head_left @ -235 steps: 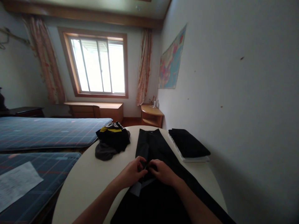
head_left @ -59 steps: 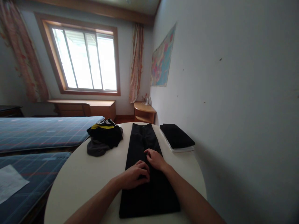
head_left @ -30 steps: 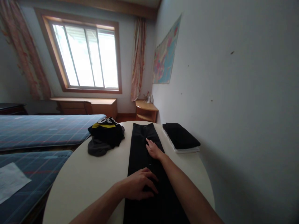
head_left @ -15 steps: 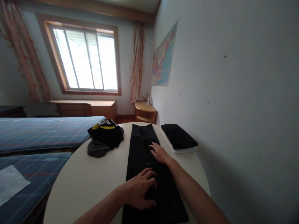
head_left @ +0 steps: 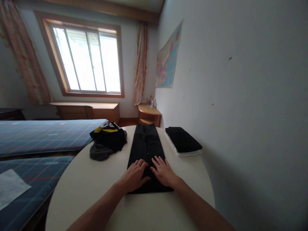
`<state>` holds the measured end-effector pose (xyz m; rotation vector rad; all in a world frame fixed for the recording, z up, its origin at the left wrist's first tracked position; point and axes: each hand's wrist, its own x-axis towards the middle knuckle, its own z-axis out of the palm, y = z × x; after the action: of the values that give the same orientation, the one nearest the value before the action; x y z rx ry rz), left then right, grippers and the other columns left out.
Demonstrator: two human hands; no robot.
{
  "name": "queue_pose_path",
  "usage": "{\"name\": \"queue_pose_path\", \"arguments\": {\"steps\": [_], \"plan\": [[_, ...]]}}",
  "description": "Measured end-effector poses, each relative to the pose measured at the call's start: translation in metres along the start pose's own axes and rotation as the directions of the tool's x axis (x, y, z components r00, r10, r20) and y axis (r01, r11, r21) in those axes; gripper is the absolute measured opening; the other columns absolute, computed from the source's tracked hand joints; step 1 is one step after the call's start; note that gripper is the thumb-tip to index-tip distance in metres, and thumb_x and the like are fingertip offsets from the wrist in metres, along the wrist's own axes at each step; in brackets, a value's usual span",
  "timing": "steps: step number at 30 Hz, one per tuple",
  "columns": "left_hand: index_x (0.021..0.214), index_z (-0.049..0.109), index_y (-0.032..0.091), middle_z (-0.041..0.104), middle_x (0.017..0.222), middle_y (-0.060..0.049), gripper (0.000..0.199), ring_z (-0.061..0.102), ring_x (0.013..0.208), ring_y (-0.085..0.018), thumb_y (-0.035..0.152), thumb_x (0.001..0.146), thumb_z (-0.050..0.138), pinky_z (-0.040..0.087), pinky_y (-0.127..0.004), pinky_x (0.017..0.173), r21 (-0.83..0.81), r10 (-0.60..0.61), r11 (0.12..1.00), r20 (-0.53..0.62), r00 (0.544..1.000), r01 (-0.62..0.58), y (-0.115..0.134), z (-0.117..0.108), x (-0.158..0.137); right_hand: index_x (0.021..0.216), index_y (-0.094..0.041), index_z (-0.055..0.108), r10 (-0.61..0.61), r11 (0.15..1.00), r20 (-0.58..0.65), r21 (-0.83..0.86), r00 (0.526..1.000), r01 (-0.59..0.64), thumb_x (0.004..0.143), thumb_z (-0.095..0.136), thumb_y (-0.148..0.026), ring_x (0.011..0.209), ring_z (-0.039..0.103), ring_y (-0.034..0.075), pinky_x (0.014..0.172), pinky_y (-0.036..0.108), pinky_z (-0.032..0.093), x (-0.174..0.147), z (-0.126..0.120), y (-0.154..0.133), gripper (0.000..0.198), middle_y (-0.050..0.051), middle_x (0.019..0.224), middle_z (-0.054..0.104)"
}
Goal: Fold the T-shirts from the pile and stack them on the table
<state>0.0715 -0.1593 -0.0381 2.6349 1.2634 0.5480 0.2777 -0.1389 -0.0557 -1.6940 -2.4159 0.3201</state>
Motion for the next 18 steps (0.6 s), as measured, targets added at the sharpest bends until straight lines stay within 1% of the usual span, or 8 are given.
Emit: {"name": "queue_pose_path", "arguments": {"steps": [2,4,8,10,13,15,16,18], "plan": [[0.112,0.053,0.022,0.056,0.117,-0.008,0.037,0.053,0.11,-0.027,0.042,0.084,0.065,0.044,-0.04,0.097,-0.057,0.025,0.998,0.042,0.999,-0.023,0.0,-0.005,-0.002,0.153,-0.019,0.031,0.001,1.0,-0.002,0.005,1.0,-0.001,0.099,0.03,-0.051,0.149,0.014,0.029,0.119,0.051,0.01,0.001,0.001,-0.001,0.062,0.009,0.161,0.022],[0.107,0.054,0.022,0.057,0.115,-0.007,0.04,0.053,0.111,-0.027,0.046,0.078,0.069,0.044,-0.04,0.097,-0.125,0.063,0.991,0.096,0.993,-0.05,-0.001,-0.012,-0.005,0.151,-0.02,0.034,-0.023,0.999,-0.016,0.021,1.0,0.024,0.099,0.031,-0.05,0.149,0.015,0.027,0.12,0.052,0.007,0.0,-0.001,0.0,0.06,0.008,0.16,0.025],[0.099,0.059,0.022,0.056,0.115,-0.007,0.045,0.054,0.113,-0.028,0.042,0.065,0.08,0.043,-0.038,0.098,-0.183,0.097,0.981,0.185,0.978,-0.063,-0.005,-0.018,-0.008,0.147,-0.023,0.043,-0.178,0.979,-0.002,0.102,0.984,0.177,0.097,0.039,-0.052,0.146,0.025,0.025,0.12,0.049,0.011,-0.014,-0.011,0.001,0.058,0.007,0.156,0.036],[0.097,0.061,0.022,0.056,0.117,-0.008,0.04,0.053,0.115,-0.028,0.038,0.065,0.081,0.042,-0.037,0.1,-0.185,0.109,0.98,0.198,0.974,-0.072,-0.006,-0.02,-0.009,0.147,-0.024,0.043,-0.248,0.959,0.023,0.147,0.968,0.242,0.092,0.046,-0.057,0.145,0.026,0.026,0.12,0.049,0.013,-0.024,-0.015,0.0,0.064,0.007,0.155,0.037],[0.093,0.063,0.022,0.058,0.115,-0.007,0.027,0.054,0.113,-0.026,0.032,0.071,0.076,0.043,-0.035,0.098,-0.185,0.132,0.978,0.194,0.972,-0.096,-0.003,-0.021,-0.008,0.148,-0.024,0.041,-0.328,0.933,0.064,0.177,0.942,0.313,0.081,0.06,-0.064,0.145,0.027,0.03,0.12,0.051,0.01,-0.034,-0.019,-0.002,0.081,0.009,0.155,0.036],[0.091,0.064,0.022,0.06,0.11,-0.006,0.02,0.057,0.106,-0.024,0.029,0.074,0.071,0.045,-0.032,0.092,-0.162,0.137,0.981,0.183,0.973,-0.108,-0.001,-0.021,-0.008,0.147,-0.022,0.043,-0.354,0.924,0.061,0.18,0.933,0.338,0.073,0.068,-0.066,0.142,0.031,0.032,0.12,0.049,0.014,-0.038,-0.02,-0.006,0.09,0.011,0.154,0.039],[0.09,0.064,0.022,0.06,0.106,-0.005,0.016,0.057,0.102,-0.023,0.027,0.075,0.069,0.046,-0.031,0.089,-0.139,0.136,0.984,0.18,0.974,-0.112,0.001,-0.021,-0.008,0.145,-0.021,0.046,-0.354,0.924,0.044,0.175,0.934,0.341,0.07,0.071,-0.064,0.14,0.034,0.032,0.119,0.047,0.019,-0.039,-0.02,-0.008,0.09,0.012,0.151,0.042],[0.088,0.065,0.022,0.062,0.097,-0.004,0.011,0.058,0.095,-0.022,0.024,0.077,0.065,0.046,-0.03,0.085,-0.087,0.133,0.989,0.18,0.975,-0.119,0.003,-0.02,-0.008,0.141,-0.02,0.051,-0.344,0.927,-0.007,0.159,0.939,0.34,0.071,0.074,-0.059,0.133,0.041,0.031,0.115,0.042,0.029,-0.04,-0.021,-0.013,0.082,0.013,0.143,0.049]]}}
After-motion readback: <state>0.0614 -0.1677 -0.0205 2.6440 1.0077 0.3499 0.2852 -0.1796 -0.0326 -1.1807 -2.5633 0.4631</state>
